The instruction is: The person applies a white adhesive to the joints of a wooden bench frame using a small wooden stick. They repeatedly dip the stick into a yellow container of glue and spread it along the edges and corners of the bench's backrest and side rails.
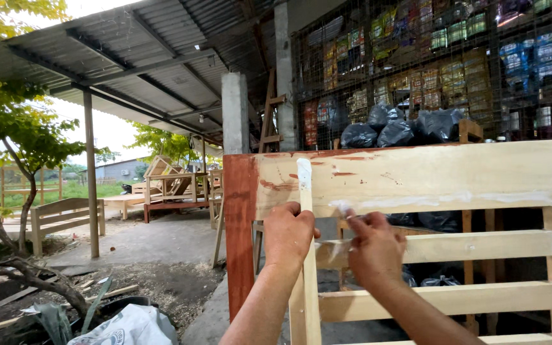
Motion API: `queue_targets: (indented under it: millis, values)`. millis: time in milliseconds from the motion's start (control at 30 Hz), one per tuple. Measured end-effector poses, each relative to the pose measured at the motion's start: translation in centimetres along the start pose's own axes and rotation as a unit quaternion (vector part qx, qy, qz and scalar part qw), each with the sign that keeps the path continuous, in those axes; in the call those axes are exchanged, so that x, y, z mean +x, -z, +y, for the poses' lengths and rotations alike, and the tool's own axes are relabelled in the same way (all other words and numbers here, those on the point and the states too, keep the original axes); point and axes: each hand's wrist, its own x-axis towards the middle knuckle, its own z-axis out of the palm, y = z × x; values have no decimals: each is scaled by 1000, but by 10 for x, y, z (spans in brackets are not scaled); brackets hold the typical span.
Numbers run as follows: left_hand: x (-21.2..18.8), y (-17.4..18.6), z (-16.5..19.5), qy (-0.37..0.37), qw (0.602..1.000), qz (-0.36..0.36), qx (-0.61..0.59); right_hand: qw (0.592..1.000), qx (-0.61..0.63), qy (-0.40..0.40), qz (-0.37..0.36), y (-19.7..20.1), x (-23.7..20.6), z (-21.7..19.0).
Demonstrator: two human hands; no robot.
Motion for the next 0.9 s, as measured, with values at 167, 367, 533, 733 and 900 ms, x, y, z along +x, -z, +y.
queue_targets:
  millis: [167,367,533,733,900]
  values:
    - [3,-2,-3,-15,1000,3,3,999,4,-28,19,6,4,12]
    - [6,-7,-9,-27,1000,1,-7,999,-14,15,-33,-4,-2,1]
    - [8,-3,-8,-32,999,8,-20,998,-6,-45,-32,7,5,16]
    - [1,-2,-2,-19,1000,-3,-5,994,-12,-100,-45,8,9,18]
    - [2,-2,-1,-6,1000,0,-11,998,0,-57,-22,-5,5,3]
